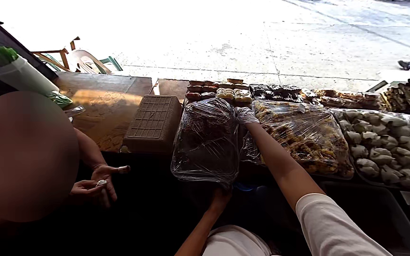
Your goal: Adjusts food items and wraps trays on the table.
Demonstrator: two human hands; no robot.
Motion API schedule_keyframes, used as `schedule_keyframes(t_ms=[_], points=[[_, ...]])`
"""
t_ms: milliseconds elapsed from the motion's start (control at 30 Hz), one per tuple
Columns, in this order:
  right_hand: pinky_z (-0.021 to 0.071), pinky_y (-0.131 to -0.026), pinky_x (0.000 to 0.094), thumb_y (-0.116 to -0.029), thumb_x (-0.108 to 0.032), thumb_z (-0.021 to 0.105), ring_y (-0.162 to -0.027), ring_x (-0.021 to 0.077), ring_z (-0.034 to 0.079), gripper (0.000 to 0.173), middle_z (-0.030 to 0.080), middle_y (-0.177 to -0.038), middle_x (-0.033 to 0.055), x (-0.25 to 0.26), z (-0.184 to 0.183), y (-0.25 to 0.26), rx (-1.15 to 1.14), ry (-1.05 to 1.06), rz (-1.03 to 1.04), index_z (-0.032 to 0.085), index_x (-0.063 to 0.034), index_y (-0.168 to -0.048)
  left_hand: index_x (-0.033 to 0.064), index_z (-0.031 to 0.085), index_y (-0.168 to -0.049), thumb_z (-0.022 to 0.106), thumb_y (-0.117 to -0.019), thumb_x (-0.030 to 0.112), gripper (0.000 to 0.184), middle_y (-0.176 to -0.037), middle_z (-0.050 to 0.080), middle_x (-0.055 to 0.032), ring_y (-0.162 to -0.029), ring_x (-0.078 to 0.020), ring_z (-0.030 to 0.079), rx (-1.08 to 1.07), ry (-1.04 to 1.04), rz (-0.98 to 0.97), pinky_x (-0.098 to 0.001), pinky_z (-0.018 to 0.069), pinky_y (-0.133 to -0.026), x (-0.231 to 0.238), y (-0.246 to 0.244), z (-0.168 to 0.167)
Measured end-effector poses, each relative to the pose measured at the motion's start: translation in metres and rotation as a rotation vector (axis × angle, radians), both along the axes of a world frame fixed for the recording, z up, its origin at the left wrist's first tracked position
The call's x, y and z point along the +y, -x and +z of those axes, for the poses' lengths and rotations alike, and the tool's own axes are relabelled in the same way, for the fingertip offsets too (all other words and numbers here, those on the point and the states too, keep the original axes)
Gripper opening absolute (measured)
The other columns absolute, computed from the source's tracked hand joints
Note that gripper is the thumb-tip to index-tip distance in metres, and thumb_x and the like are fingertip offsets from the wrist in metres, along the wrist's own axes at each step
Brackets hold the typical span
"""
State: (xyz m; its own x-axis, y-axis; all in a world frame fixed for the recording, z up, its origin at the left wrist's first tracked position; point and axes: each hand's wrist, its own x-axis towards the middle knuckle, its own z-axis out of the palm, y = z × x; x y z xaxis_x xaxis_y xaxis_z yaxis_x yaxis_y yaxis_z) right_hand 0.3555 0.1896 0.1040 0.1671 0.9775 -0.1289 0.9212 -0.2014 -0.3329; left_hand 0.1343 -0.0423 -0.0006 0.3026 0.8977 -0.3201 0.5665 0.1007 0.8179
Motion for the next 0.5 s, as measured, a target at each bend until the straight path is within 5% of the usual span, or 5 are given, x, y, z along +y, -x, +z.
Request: schedule_keyframes(t_ms=[133,200,267,433,500], points=[[0.0314,-0.119,0.0564,-0.1094,-0.022,0.046,-0.149,0.0371,0.036,0.046,0.04,-0.16,0.02,-0.009,0.048,0.008,-0.018,0.421,-0.033,0.046,-0.003,-0.151,-0.0078,0.069,-0.113,0.069,-0.0931,0.016,0.031,-0.108,0.07,-0.0238,-0.105,-0.0331,0.068,0.051,-0.001,-0.056,-0.048,0.0513,-0.098,0.003,0.004,0.001],[0.041,-0.109,0.0625,-0.103,-0.02,0.056,-0.134,0.0441,0.053,0.036,0.059,-0.139,0.0272,-0.01,0.009,0.008,-0.005,0.088,-0.147,0.065,0.0054,-0.127,-0.0076,0.067,-0.118,0.068,-0.0934,0.016,0.035,-0.114,0.069,-0.0245,-0.111,-0.0332,0.066,0.044,0.042,-0.087,-0.0481,0.0496,-0.102,0.003,0.0,0.001],[0.0396,-0.109,0.0645,-0.1051,-0.023,0.053,-0.134,0.0459,0.052,0.04,0.058,-0.139,0.0297,-0.002,0.005,0.011,-0.004,0.025,-0.18,0.063,0.0079,-0.129,-0.0074,0.067,-0.114,0.067,-0.0928,0.012,0.029,-0.106,0.069,-0.0205,-0.101,-0.0255,0.067,-0.086,0.073,-0.151,-0.0411,0.0522,-0.095,-0.001,-0.002,0.003],[0.0431,-0.105,0.0605,-0.1029,-0.017,0.057,-0.126,0.0431,0.058,0.031,0.063,-0.128,0.029,-0.038,0.081,0.019,0.069,-0.101,-0.026,0.065,0.0057,-0.123,0.0048,0.063,-0.096,0.061,-0.0919,-0.001,0.007,-0.077,0.066,0.0091,-0.066,0.0022,0.059,-0.738,0.415,-0.221,-0.0173,0.0504,-0.065,-0.015,-0.004,0.028],[0.0524,-0.083,0.0508,-0.0984,-0.012,0.062,-0.091,0.0312,0.067,0.016,0.068,-0.097,0.0193,-0.077,0.087,0.012,0.283,-0.199,0.029,0.071,0.001,-0.1,0.0077,0.064,-0.095,0.06,-0.0926,-0.003,0.011,-0.079,0.068,0.0086,-0.066,0.0011,0.06,-0.834,0.517,-0.201,-0.0178,0.0512,-0.065,-0.015,-0.005,0.04]])
